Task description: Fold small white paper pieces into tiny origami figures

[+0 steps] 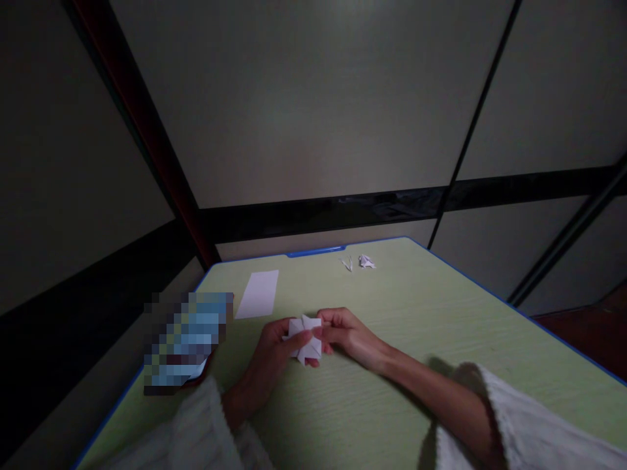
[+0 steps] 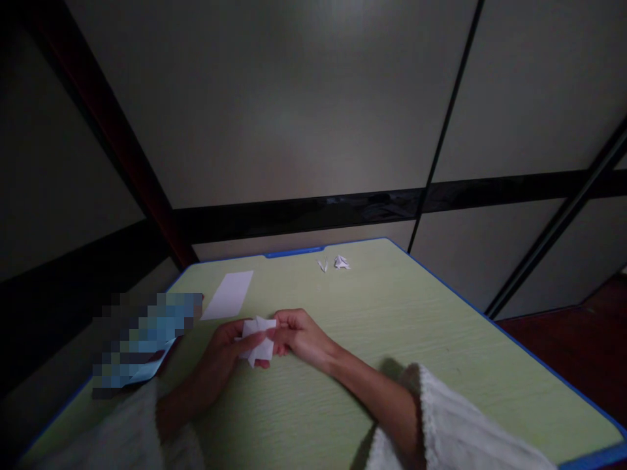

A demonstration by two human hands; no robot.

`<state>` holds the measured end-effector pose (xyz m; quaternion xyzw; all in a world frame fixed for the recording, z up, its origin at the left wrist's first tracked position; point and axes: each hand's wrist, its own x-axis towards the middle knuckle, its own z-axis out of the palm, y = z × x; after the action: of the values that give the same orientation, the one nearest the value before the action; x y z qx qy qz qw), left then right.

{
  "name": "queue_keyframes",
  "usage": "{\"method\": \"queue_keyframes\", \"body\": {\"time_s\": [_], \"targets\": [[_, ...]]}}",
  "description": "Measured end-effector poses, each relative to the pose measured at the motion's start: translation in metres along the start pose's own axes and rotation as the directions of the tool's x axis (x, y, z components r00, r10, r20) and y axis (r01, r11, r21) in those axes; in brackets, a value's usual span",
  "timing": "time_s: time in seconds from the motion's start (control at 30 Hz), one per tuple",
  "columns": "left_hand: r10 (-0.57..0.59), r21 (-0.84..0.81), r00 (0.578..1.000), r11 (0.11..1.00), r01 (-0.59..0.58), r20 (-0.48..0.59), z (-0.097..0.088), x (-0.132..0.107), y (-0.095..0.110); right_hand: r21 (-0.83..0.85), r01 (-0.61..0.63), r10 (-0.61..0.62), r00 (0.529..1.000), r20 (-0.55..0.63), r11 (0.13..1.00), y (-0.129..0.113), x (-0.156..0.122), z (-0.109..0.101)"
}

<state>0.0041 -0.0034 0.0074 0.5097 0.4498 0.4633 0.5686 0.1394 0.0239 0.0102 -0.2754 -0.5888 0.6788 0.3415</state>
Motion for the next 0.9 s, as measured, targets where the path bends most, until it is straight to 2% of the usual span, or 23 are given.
{"method": "queue_keyframes", "body": {"time_s": [0.17, 0.33, 0.43, 0.67, 0.9], "targets": [[0.026, -0.005, 0.998, 1.0, -0.026, 0.053, 0.0, 0.0, 0.0, 0.032, -0.005, 0.005, 1.0, 0.01, 0.999, 0.0, -0.001, -0.002], [0.009, 0.077, 1.0, 0.997, -0.01, 0.021, -0.002, 0.001, -0.003, -0.159, 0.03, -0.03, 1.0, -0.002, 0.987, 0.003, -0.002, -0.003], [0.003, 0.081, 0.999, 0.997, -0.006, 0.037, -0.002, 0.0, -0.002, -0.216, 0.037, -0.036, 0.999, 0.009, 0.976, 0.004, -0.003, -0.003], [-0.022, 0.029, 0.996, 0.999, 0.019, 0.091, 0.003, -0.004, 0.011, -0.149, 0.03, -0.031, 1.0, -0.003, 0.988, 0.0, -0.002, -0.002], [-0.015, 0.003, 0.997, 1.0, 0.015, 0.072, -0.001, 0.0, 0.001, -0.123, 0.054, -0.058, 0.998, -0.029, 0.991, 0.001, 0.001, -0.004]]}}
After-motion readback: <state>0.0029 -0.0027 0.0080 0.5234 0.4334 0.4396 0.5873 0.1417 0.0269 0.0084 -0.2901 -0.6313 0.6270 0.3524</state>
